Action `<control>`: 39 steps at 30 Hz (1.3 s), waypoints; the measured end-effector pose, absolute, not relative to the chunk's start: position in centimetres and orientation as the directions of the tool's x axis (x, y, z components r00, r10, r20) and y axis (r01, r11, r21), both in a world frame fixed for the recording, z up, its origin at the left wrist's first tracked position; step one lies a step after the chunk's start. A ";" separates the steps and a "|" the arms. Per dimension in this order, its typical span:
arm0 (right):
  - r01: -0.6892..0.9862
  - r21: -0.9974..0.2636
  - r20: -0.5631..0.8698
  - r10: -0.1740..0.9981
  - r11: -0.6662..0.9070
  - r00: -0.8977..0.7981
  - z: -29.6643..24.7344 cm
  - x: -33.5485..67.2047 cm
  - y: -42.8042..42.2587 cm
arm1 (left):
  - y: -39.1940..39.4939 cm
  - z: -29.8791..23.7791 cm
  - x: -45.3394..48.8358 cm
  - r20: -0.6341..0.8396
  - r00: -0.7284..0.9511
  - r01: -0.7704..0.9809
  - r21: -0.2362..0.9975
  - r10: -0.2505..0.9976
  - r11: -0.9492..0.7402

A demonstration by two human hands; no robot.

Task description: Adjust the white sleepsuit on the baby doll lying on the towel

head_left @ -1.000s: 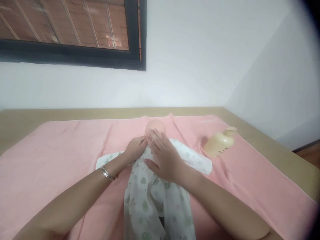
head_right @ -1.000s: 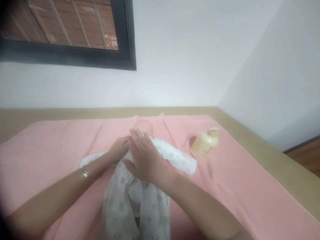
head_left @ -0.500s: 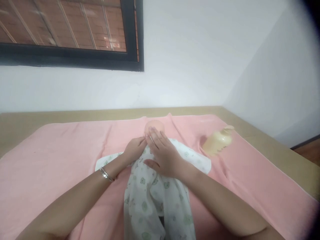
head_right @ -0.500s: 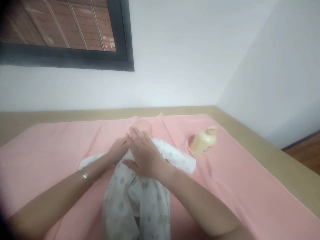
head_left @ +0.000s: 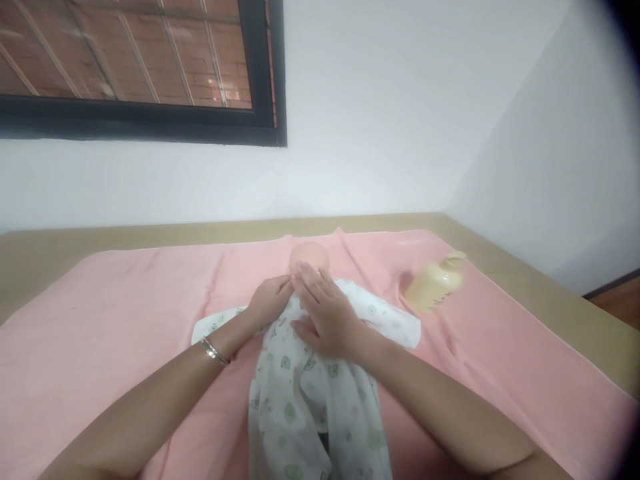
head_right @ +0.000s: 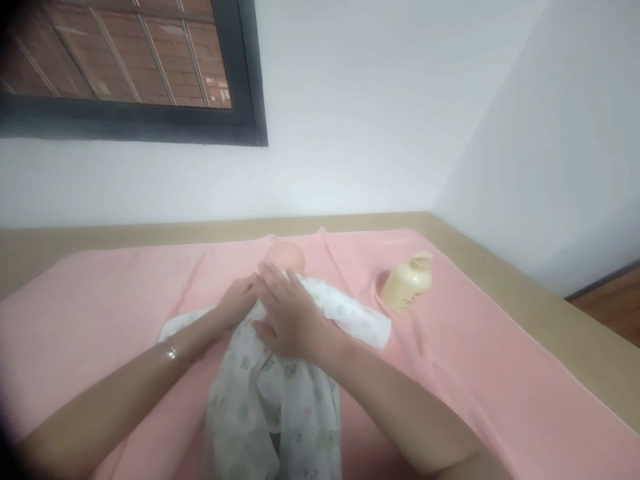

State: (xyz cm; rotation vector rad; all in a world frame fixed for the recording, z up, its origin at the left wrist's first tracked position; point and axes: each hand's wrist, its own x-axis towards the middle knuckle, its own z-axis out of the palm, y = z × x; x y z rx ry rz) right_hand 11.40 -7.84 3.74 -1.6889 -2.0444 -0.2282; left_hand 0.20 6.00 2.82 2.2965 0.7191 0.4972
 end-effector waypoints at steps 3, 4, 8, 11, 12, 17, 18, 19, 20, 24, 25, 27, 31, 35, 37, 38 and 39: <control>0.960 -0.182 0.422 0.899 0.213 -0.120 3.6 11.2 -8.0 | 6.0 2.7 0.2 0.166 0.785 0.329 0.705 0.597 -0.629; 0.966 -0.179 0.435 0.896 0.188 -0.094 3.7 11.1 -8.1 | 6.0 2.7 0.2 0.170 0.786 0.323 0.708 0.595 -0.628; 0.967 -0.120 0.433 0.889 0.224 -0.153 4.2 11.4 -8.4 | 6.1 2.6 0.2 0.162 0.785 0.333 0.704 0.598 -0.628; 0.964 -0.083 0.413 0.889 0.254 -0.199 5.0 12.0 -8.5 | 6.2 2.7 0.3 0.149 0.782 0.349 0.701 0.606 -0.622; 0.969 -0.072 0.434 0.882 0.237 -0.183 5.2 12.2 -8.5 | 6.2 2.8 0.3 0.149 0.778 0.353 0.700 0.610 -0.621; 0.953 -0.065 0.443 0.864 0.296 -0.238 5.2 12.4 -8.4 | 6.3 2.9 0.4 0.158 0.797 0.332 0.691 0.582 -0.642; 0.952 -0.066 0.447 0.862 0.297 -0.238 5.2 12.3 -8.4 | 6.4 2.9 0.4 0.168 0.804 0.318 0.690 0.571 -0.650; 0.957 -0.063 0.465 0.857 0.283 -0.223 5.2 12.3 -8.3 | 6.5 2.9 0.4 0.177 0.803 0.313 0.687 0.569 -0.655; 0.963 -0.055 0.490 0.848 0.263 -0.203 5.4 12.3 -8.3 | 6.7 2.9 0.5 0.185 0.796 0.319 0.681 0.576 -0.659; 0.970 -0.019 0.504 0.840 0.243 -0.201 5.7 12.4 -8.4 | 7.8 2.5 0.7 0.179 0.791 0.361 0.636 0.585 -0.682; 0.968 -0.018 0.485 0.849 0.251 -0.211 5.6 12.4 -8.3 | 8.0 2.4 0.8 0.175 0.800 0.359 0.627 0.574 -0.691; 0.965 -0.028 0.468 0.856 0.260 -0.217 5.3 12.4 -8.2 | 8.4 2.3 0.9 0.175 0.817 0.343 0.620 0.550 -0.706; 0.951 -0.030 0.475 0.842 0.308 -0.258 5.3 13.1 -7.6 | 8.3 2.9 1.3 0.192 0.786 0.364 0.625 0.587 -0.691; 0.958 0.024 0.560 0.789 0.287 -0.251 9.1 15.9 -8.8 | 6.5 4.6 1.6 0.157 0.731 0.446 0.626 0.664 -0.639; 0.985 -0.009 0.649 0.751 0.171 -0.124 11.7 18.2 -10.5 | 5.1 6.0 1.8 0.112 0.696 0.511 0.617 0.709 -0.598; 0.995 -0.056 0.688 0.725 0.087 -0.024 12.9 19.7 -11.4 | 4.3 6.8 2.1 0.114 0.668 0.534 0.615 0.735 -0.580; 0.994 -0.113 0.719 0.690 0.002 0.080 13.8 21.3 -12.3 | 3.6 7.8 2.5 0.136 0.636 0.545 0.618 0.760 -0.567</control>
